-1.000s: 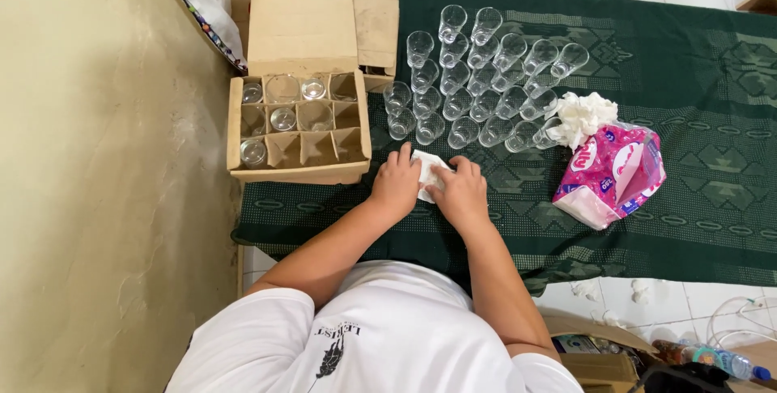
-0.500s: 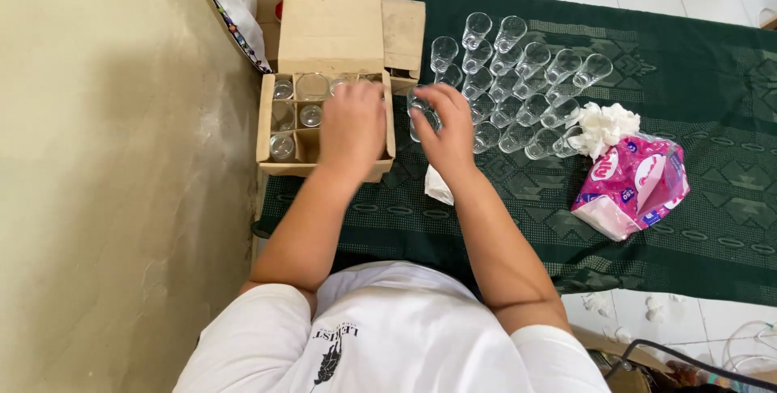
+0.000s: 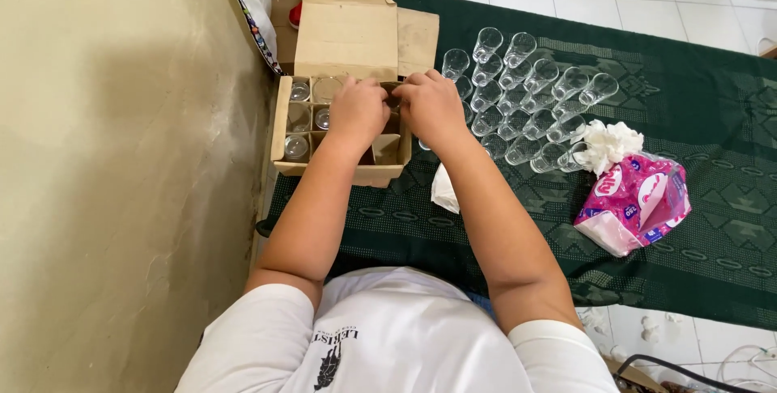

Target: Cleaning small glass cups using a tissue and organizing them in a box.

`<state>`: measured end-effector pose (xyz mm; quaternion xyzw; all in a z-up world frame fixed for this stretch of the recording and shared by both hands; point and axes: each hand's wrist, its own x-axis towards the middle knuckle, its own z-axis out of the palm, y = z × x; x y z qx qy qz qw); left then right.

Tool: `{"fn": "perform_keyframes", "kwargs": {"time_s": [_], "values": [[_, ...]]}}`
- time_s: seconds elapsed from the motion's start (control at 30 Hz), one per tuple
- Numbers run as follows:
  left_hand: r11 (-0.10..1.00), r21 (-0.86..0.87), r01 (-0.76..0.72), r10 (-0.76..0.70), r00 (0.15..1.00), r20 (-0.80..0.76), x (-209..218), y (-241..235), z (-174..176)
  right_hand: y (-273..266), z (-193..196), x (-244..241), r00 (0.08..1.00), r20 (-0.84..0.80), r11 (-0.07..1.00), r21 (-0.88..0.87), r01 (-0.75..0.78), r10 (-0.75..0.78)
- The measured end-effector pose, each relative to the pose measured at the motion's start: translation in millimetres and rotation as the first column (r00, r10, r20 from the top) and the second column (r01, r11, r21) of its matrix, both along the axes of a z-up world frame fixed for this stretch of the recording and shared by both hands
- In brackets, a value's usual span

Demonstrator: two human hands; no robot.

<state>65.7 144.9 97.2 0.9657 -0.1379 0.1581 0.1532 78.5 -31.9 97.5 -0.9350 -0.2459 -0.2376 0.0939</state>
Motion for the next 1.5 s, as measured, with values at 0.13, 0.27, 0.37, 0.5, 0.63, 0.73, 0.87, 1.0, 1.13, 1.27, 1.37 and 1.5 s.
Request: {"fn": "perform_keyframes", "kwargs": {"time_s": [0.13,0.27,0.37,0.5,0.63,0.73,0.87,1.0,1.13,1.27,1.37,1.5], "values": [[1.000,0.018,-0.014,0.014,1.000,-0.003,4,-3,-9,1,2,-2,1.000,-0.020,0.999,-0.046,0.015,-0.016],[1.000,0.021,0.017,-0.017,1.000,0.016,5,-3,-8,6,-5,0,0.999,-0.014,0.993,-0.108,0.042,-0.043],[1.000,0.028,0.014,-0.015,1.000,0.017,4,-4,-8,3,-19,6,0.999,-0.021,0.997,-0.068,0.047,-0.048],[0.999,-0.026,0.029,-0.030,0.999,-0.021,-5,-4,7,4,-26,3,0.998,-0.053,0.997,0.071,0.030,-0.027],[0.995,-0.086,0.049,-0.053,0.998,-0.039,-16,-7,22,2,-22,-6,0.998,-0.056,0.982,0.189,0.020,-0.009],[0.984,-0.165,0.063,-0.059,0.998,0.028,-15,-8,20,4,-20,-14,0.997,-0.078,0.954,0.297,0.024,-0.001],[0.930,-0.317,0.188,-0.154,0.980,0.129,-28,-8,41,7,0,-36,0.998,-0.006,0.853,0.520,-0.047,0.058],[0.875,-0.392,0.284,-0.260,0.959,0.114,-41,-15,49,-4,10,-51,0.987,-0.009,0.642,0.761,-0.096,0.159],[0.806,-0.445,0.390,-0.359,0.920,0.156,-61,-38,67,-23,27,-75,0.986,0.039,0.556,0.822,-0.123,0.160],[0.663,-0.622,0.417,-0.432,0.891,0.137,-78,-63,67,-51,34,-101,0.941,0.099,0.341,0.916,-0.213,0.322],[0.489,-0.762,0.423,-0.476,0.862,0.173,-78,-91,32,-72,36,-121,0.924,0.090,0.248,0.950,-0.192,0.372],[0.105,-0.942,0.319,-0.546,0.810,0.213,-80,-118,6,-100,3,-133,0.929,0.032,0.055,0.997,-0.056,0.370]]}}
